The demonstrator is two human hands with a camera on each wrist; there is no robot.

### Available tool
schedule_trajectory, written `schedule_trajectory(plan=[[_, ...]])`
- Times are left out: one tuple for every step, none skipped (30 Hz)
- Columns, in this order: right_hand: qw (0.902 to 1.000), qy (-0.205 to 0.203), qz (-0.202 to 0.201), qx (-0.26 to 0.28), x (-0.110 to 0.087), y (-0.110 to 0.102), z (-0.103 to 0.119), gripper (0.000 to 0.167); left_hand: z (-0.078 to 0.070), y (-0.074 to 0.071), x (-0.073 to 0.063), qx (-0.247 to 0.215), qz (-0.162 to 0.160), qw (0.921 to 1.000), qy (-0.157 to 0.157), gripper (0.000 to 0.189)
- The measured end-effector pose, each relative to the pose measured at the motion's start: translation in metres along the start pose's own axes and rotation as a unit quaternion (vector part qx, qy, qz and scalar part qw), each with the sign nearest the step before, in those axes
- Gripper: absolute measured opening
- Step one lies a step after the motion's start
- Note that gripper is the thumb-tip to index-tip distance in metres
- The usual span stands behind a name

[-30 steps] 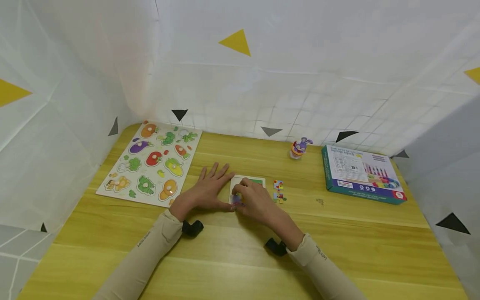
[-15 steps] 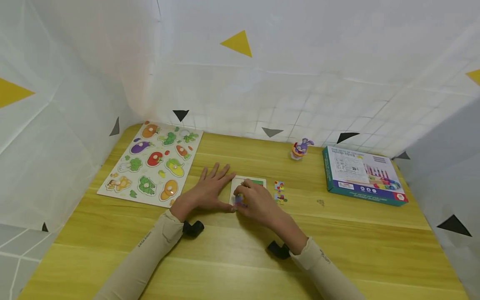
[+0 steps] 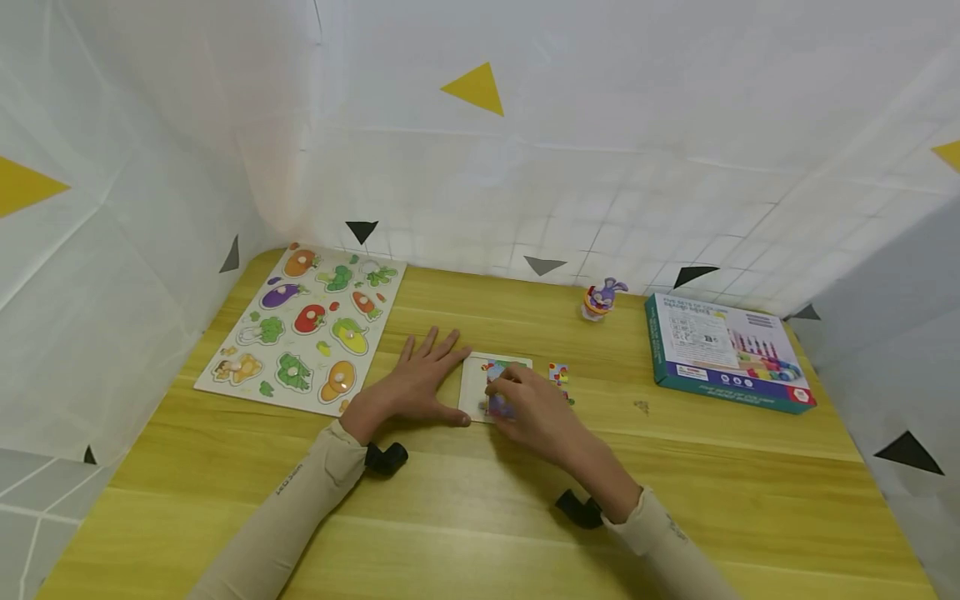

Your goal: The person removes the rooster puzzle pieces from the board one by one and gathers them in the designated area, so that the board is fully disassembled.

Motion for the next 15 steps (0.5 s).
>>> schedule_trajectory(plan=[[1.0,0.0,0.0,0.001,-0.002,0.0,-0.001,0.02,0.0,0.0,0.0,0.002,0.0,1.0,-0.001,0.108],[1.0,-0.001,-0.001,0.002,-0.003,0.0,-0.001,0.019,0.0,0.0,0.0,0.004,0.0,1.0,-0.002,0.108],[1.0,-0.004,-0.001,0.003,-0.004,0.0,-0.002,0.018,0.0,0.0,0.0,0.004,0.0,1.0,-0.003,0.108],[1.0,-0.005,-0.002,0.003,-0.006,0.001,-0.003,0.018,0.0,0.0,0.0,0.004,0.001,1.0,-0.004,0.109],[1.0,-0.007,-0.003,0.001,-0.007,0.001,-0.004,0.017,0.001,0.001,0.0,0.005,0.002,1.0,-0.005,0.109],[1.0,-0.008,-0.003,0.0,-0.008,0.002,-0.005,0.016,0.001,0.001,0.0,0.004,0.003,1.0,-0.006,0.109],[1.0,-0.007,-0.004,-0.002,-0.01,0.002,-0.006,0.017,0.001,0.001,0.0,0.004,0.004,1.0,-0.006,0.109],[1.0,-0.003,-0.005,-0.006,-0.012,0.003,-0.008,0.017,0.001,0.002,0.0,0.004,0.005,1.0,-0.006,0.109],[0.9999,0.002,-0.005,-0.01,-0.014,0.003,-0.009,0.018,0.001,0.002,0.001,0.003,0.006,1.0,-0.006,0.109],[0.9998,0.009,-0.006,-0.014,-0.016,0.003,-0.01,0.019,0.001,0.002,0.001,0.004,0.007,1.0,-0.006,0.109],[0.9997,0.016,-0.006,-0.016,-0.018,0.003,-0.012,0.02,0.001,0.002,0.001,0.005,0.007,0.9999,-0.006,0.109],[0.9996,0.022,-0.006,-0.018,-0.02,0.003,-0.013,0.021,0.002,0.002,0.001,0.005,0.008,0.9999,-0.006,0.109],[0.9994,0.028,-0.007,-0.02,-0.022,0.003,-0.015,0.022,0.002,0.002,0.001,0.006,0.007,0.9999,-0.007,0.109],[0.9992,0.033,-0.008,-0.021,-0.025,0.002,-0.016,0.023,0.002,0.002,0.001,0.006,0.008,0.9999,-0.008,0.109],[0.9991,0.036,-0.009,-0.02,-0.027,0.002,-0.017,0.023,0.002,0.002,0.001,0.006,0.009,0.9999,-0.009,0.109]])
Point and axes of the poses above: each hand's wrist, its own x-axis towards the middle knuckle, its own y-axis out of the palm, z = x × y, the point moved 4 cm from there along x, towards the middle knuckle, and after that the axes turned 15 degrees about z, right-handed, at the moved point
